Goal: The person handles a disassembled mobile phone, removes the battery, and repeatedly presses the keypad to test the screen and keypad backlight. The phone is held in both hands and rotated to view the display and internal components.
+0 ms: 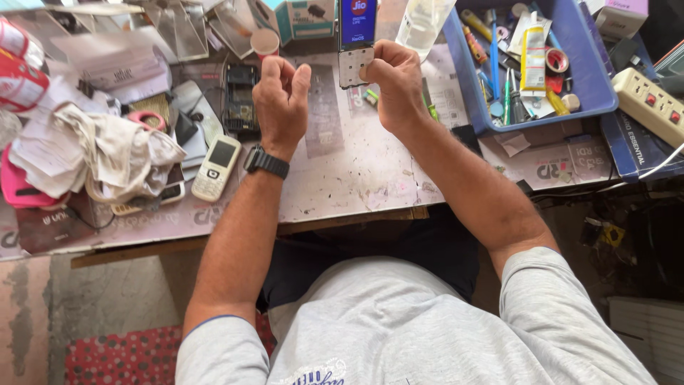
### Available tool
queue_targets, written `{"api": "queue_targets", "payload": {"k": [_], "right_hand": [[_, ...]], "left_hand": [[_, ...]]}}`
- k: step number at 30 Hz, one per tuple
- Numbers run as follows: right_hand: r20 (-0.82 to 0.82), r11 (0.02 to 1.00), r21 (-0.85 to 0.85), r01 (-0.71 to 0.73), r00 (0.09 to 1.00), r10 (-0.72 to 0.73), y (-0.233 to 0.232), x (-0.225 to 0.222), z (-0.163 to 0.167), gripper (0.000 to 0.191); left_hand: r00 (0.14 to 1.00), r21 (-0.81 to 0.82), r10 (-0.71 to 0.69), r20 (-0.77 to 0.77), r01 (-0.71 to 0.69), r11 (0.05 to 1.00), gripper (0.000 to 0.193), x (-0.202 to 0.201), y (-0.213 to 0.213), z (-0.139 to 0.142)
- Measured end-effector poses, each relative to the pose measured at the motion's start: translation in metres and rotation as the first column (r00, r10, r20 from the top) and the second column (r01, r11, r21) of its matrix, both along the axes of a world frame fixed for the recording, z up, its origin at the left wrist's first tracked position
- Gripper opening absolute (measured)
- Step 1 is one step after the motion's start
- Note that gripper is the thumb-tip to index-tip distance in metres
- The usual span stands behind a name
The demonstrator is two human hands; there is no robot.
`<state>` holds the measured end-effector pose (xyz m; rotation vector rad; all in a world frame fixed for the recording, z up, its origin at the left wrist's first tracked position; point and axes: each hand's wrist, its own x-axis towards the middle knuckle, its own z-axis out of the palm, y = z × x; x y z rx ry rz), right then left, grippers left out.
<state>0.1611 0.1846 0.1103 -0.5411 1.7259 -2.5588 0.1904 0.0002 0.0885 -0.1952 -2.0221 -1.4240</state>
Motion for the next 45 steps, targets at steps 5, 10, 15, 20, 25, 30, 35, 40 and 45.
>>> {"api": "queue_targets", "payload": {"k": [5,10,15,20,25,30,35,40,45], "right_hand": [[0.095,0.998,-0.038,0.04,0.995,-0.036,0.0,-0.007,0.007,0.012],[0.107,0.999,-0.04,0.018,0.994,-0.013,0.007,-0.002,-0.001,0.011],[0.078,1.0,-0.013,-0.017,0.997,0.018,0.009,-0.001,-0.009,0.007],[0.088,0.999,0.033,-0.037,0.996,0.034,0.008,-0.009,-0.015,0.006],[0.105,0.996,0.075,-0.04,0.994,0.032,0.008,-0.019,-0.025,0.007],[0.139,0.994,0.1,-0.047,0.99,0.033,0.005,-0.023,-0.033,0.008],[0.15,0.994,0.104,-0.043,0.988,0.027,0.004,-0.028,-0.034,0.008],[0.158,0.996,0.066,-0.056,0.986,0.045,0.01,-0.033,-0.037,0.006],[0.149,0.998,0.053,-0.013,0.989,0.005,0.015,-0.037,-0.041,0.005]], "left_hand": [[0.999,0.049,-0.04,0.031,0.038,0.998,0.027,0.003,0.002,0.006],[0.994,0.073,-0.09,0.07,0.085,0.994,0.026,0.001,0.007,0.0],[0.992,0.074,-0.111,0.051,0.108,0.991,0.026,-0.002,0.008,-0.006],[0.983,0.082,-0.106,0.147,0.095,0.992,0.022,-0.012,0.004,-0.013],[0.833,0.438,-0.521,0.186,0.404,0.803,0.02,-0.021,-0.004,-0.026],[0.752,0.459,-0.625,0.207,0.49,0.741,0.025,-0.022,-0.002,-0.038],[0.791,0.372,-0.542,0.283,0.431,0.822,0.025,-0.026,0.004,-0.038],[0.793,0.346,-0.53,0.3,0.428,0.835,0.021,-0.038,0.022,-0.034],[0.843,0.276,-0.481,0.239,0.417,0.866,0.015,-0.055,0.03,-0.032]]}}
